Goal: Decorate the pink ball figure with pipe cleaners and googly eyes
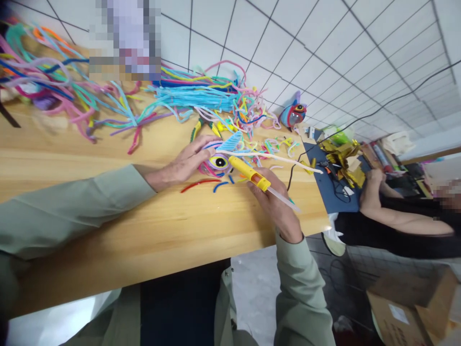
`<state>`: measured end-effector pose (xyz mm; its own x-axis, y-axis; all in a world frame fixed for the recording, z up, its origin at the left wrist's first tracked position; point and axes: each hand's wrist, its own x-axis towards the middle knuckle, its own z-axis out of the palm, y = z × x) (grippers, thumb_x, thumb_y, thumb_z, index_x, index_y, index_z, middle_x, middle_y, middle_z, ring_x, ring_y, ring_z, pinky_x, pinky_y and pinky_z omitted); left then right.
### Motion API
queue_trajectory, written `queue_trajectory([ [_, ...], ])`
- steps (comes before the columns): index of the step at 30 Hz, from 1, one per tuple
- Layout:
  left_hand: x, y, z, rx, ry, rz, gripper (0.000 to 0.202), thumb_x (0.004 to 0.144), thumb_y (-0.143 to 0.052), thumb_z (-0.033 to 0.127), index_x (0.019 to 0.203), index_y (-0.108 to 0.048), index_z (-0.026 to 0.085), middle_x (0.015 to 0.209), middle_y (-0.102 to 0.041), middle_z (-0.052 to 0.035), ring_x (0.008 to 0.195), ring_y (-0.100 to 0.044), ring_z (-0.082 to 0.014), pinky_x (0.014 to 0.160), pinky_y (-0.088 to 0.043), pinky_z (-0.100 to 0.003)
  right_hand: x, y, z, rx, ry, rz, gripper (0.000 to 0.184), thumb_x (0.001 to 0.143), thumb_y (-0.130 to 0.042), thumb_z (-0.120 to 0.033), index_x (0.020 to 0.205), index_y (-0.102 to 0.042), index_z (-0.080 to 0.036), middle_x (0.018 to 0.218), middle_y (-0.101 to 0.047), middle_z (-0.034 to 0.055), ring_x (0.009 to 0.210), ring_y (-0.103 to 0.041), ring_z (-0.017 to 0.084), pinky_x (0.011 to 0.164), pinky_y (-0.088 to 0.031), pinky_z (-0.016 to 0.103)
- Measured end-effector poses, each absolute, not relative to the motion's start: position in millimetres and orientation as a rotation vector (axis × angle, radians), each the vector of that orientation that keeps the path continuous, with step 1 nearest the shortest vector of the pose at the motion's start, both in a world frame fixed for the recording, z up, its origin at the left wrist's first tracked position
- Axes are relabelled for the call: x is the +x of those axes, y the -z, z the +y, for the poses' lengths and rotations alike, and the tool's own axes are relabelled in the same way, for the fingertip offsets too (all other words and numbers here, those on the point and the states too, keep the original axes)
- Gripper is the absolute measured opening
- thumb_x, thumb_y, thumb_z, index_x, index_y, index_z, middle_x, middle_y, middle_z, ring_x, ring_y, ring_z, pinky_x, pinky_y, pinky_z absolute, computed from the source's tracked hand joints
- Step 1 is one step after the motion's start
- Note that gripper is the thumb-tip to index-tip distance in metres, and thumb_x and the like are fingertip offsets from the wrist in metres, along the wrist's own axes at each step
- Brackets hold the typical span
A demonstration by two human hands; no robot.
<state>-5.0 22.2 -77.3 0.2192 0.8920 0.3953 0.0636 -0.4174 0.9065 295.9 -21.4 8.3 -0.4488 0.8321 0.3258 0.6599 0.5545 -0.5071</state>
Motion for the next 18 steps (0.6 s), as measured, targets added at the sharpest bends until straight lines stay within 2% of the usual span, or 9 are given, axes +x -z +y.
queue_trajectory([
  [5,-4.4,73.8,21.2,1.692,-1.290,0.903,0.055,0.114,-0.055,0.058,0.155,-0.068,0.024,0.165,-0.067,-0.0123,0.158,-0.059,-0.0320,0.141,-0.042,-0.054,289.8,-10.6,-18.9,-1.160,-0.411,-2.265,0.014,0.109,-0.071,-0.040,0.115,-0.073,-0.028,0.109,-0.079,0.0050,0.096,-0.074,0.025,0.090,-0.062,0.042],
  [12,-4.7,70.9,19.9,1.729,-1.270,0.923,0.053,0.116,-0.053,0.057,0.155,-0.067,0.025,0.166,-0.067,-0.0103,0.160,-0.058,-0.0315,0.142,-0.041,-0.053,288.9,-15.8,-14.9,-1.144,-0.407,-2.318,0.014,0.110,-0.070,-0.040,0.118,-0.072,-0.028,0.116,-0.080,0.0057,0.101,-0.075,0.026,0.091,-0.062,0.042],
  [18,-4.1,71.7,20.3,1.743,-1.278,0.909,0.055,0.116,-0.051,0.055,0.157,-0.065,0.021,0.165,-0.066,-0.0122,0.157,-0.059,-0.0302,0.141,-0.043,-0.050,292.9,-21.2,-13.4,-1.128,-0.345,-2.354,0.010,0.111,-0.069,-0.038,0.112,-0.071,-0.028,0.108,-0.077,0.0046,0.094,-0.072,0.024,0.083,-0.058,0.040],
])
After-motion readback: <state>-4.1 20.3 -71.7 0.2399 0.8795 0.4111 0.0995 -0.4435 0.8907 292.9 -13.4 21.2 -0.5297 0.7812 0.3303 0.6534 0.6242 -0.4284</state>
